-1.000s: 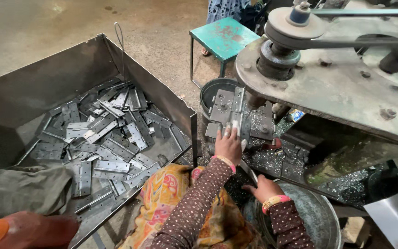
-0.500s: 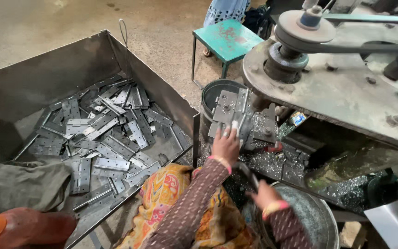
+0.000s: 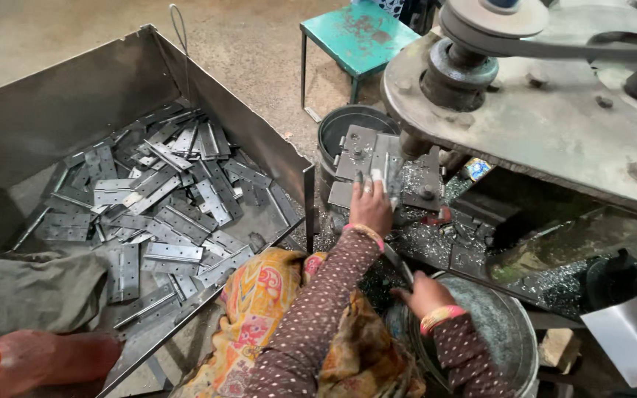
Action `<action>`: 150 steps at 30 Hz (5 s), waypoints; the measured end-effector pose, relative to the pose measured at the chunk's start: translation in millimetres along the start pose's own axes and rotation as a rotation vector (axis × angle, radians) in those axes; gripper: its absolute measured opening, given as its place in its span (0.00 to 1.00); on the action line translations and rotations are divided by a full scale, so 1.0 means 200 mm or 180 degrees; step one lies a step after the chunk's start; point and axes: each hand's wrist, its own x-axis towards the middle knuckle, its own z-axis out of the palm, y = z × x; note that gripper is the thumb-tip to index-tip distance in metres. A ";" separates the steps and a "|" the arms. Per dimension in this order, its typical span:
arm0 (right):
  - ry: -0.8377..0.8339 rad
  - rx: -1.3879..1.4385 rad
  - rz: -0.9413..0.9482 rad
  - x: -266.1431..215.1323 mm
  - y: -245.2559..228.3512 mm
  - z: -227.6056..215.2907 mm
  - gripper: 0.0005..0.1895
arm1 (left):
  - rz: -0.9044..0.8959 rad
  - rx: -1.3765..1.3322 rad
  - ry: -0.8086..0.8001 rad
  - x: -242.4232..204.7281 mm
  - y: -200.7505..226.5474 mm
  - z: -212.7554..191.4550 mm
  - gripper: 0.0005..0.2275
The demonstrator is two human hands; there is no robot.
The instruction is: The person sits on the floor and repeatedly picks up metal plates from a bin, places them into a press machine, and operates the lever to process them. The person then removes the processed plates and places them back into the bin.
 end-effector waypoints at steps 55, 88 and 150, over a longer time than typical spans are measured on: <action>0.0530 0.0409 -0.0324 0.03 0.13 0.37 0.30 | -0.0126 -0.0442 -0.0596 0.36 -0.15 0.13 0.14; 0.3098 0.1841 -0.0943 -0.31 -0.24 -0.32 0.23 | -0.0134 -0.0449 -0.0055 -0.23 -0.10 -0.23 0.18; 0.0332 0.0182 -0.0309 0.03 0.11 0.18 0.33 | -0.0209 -0.0531 -0.0234 0.13 -0.02 0.04 0.12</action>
